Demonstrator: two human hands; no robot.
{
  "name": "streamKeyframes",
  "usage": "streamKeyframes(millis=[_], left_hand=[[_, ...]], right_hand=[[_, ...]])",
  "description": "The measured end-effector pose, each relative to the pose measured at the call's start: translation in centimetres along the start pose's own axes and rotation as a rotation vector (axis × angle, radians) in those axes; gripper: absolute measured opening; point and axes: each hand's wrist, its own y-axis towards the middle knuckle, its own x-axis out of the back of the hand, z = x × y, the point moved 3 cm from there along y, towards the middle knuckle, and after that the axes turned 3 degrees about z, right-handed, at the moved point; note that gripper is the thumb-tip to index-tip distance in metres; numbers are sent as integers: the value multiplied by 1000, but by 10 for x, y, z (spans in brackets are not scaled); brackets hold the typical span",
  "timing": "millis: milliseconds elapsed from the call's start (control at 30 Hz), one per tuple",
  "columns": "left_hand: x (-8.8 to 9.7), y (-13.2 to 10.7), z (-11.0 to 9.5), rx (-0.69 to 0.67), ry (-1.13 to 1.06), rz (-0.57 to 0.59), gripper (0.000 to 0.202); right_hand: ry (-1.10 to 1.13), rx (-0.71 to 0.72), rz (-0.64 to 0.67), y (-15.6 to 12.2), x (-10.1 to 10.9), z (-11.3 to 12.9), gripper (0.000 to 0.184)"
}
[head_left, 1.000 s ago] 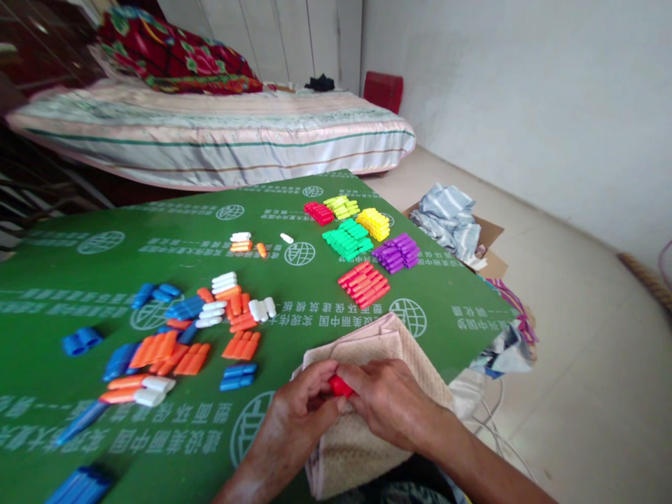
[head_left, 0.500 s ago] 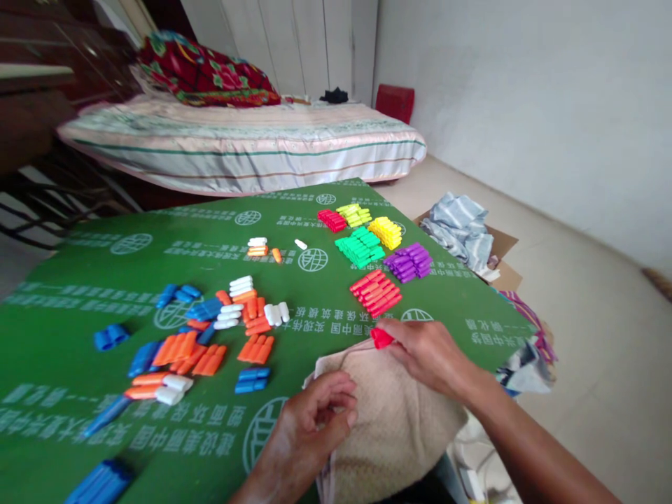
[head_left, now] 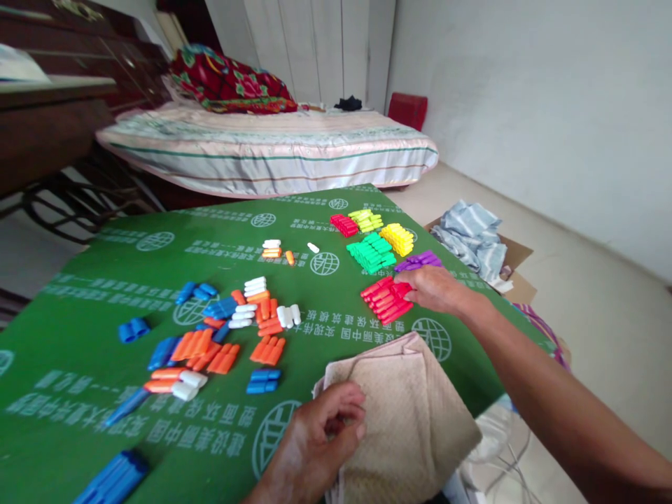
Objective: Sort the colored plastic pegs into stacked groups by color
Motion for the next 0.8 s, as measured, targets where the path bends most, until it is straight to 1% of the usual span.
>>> streamKeyframes(millis=[300,500,633,800], left_hand=[[-2,0,1,1,4,15,30],[-1,1,-8,21,13,39,29],[-1,1,-16,63,15,62,29],[0,2,-19,62,14,45,30]], right_hand=[[17,22,56,15,-1,-2,24],[70,23,97,21,-5,-3,26],[90,0,90,23,-7,-4,32],[116,18,58,20,-6,-4,30]])
